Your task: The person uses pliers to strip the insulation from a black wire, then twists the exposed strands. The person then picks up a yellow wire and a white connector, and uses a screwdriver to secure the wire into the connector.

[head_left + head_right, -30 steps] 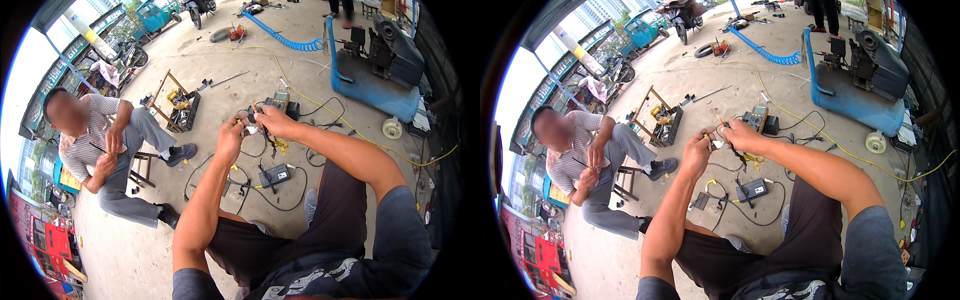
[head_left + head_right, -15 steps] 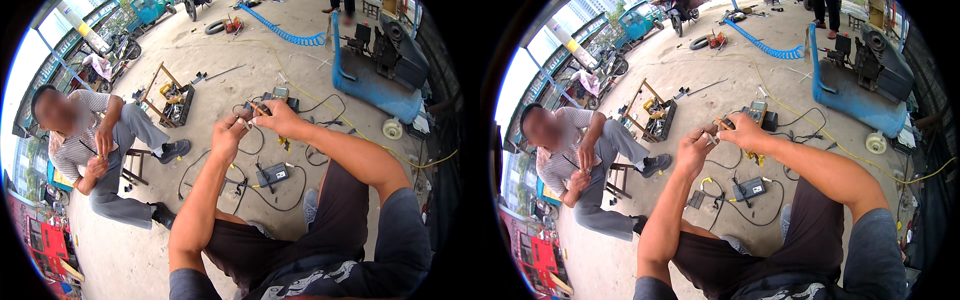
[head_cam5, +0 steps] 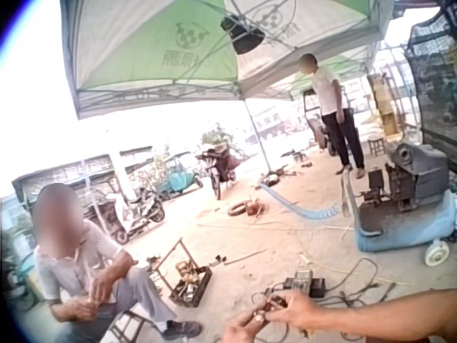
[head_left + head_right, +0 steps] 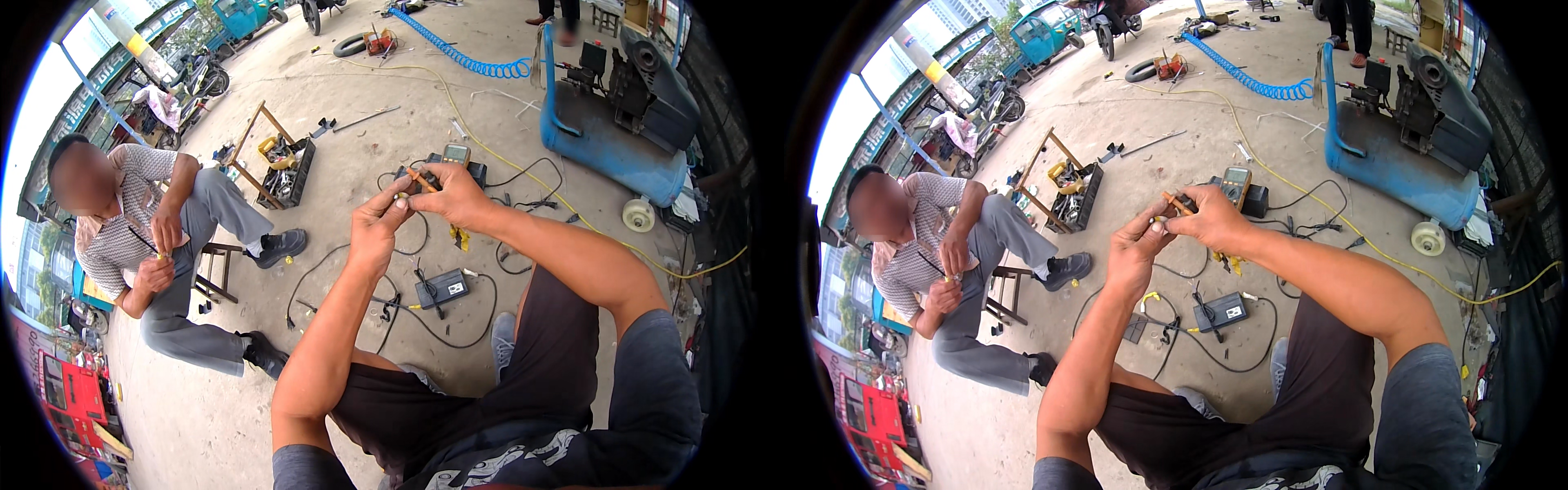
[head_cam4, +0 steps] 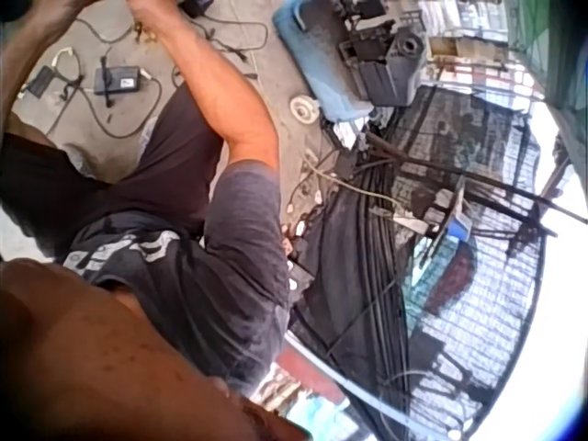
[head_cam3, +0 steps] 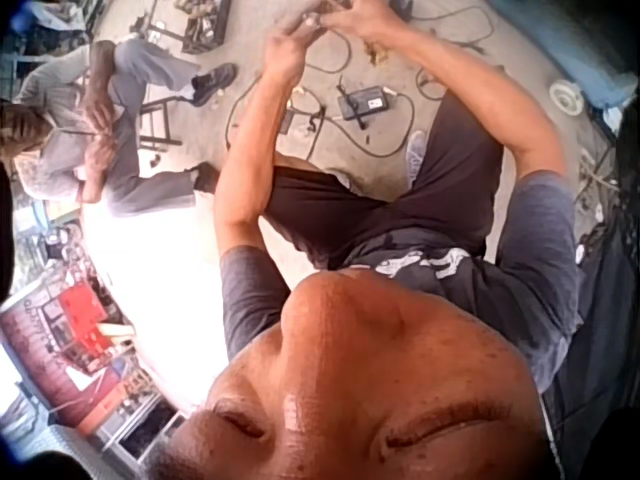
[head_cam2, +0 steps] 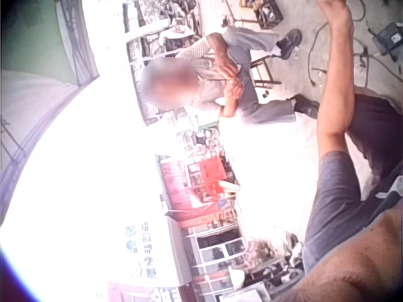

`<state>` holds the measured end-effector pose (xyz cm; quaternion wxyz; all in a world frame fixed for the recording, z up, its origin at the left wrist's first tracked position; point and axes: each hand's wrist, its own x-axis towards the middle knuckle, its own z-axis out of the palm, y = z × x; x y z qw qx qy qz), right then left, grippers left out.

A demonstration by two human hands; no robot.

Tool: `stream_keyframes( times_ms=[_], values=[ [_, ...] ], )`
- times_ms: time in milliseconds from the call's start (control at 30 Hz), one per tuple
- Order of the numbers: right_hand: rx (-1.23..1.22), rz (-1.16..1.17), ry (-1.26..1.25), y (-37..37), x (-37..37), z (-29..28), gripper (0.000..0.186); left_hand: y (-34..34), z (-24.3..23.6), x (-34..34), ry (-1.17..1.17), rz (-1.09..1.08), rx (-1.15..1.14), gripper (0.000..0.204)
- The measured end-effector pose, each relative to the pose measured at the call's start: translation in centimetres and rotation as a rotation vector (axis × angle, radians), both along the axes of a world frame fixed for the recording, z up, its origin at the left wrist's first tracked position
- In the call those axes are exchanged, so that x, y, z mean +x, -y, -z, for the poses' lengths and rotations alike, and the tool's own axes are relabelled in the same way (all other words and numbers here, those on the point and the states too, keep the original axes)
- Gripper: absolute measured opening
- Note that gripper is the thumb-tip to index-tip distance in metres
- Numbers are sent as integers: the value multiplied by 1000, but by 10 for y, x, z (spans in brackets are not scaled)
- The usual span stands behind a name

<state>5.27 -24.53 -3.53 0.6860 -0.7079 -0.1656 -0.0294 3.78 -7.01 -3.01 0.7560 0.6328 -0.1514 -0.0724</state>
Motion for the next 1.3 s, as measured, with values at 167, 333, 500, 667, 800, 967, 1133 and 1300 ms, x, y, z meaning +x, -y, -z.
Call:
stream_keyframes(
  times_ms=[167, 333, 500, 667, 800, 967, 1133, 1300],
  values=[
    [52, -34, -4, 3, 1, 3, 25, 4, -3, -2, 1, -4, 13, 34],
    [48, -55, -29, 7, 3, 3, 27, 8, -5, -4, 11, -4, 25, 34],
    [75, -78, -59, 9, 3, 5, 27, 12, -6, -5, 23, 1, 28, 34],
    [58, -74, -74, 12, 5, 8, 26, 12, -6, -3, 47, -6, 59, 33],
    [48, -60, -70, 14, 5, 7, 24, 10, -7, 0, 87, 6, 76, 33],
    [-8, -70, -71, 17, 3, 1, 22, 8, -3, 0, 128, -12, 81, 34],
    [83, -104, -69, 13, -1, -2, 21, 5, -4, 0, 104, -28, 77, 32],
    [-1, -107, -148, 15, -4, -7, 20, -3, -4, 2, 113, -70, 182, 24]
  ],
)
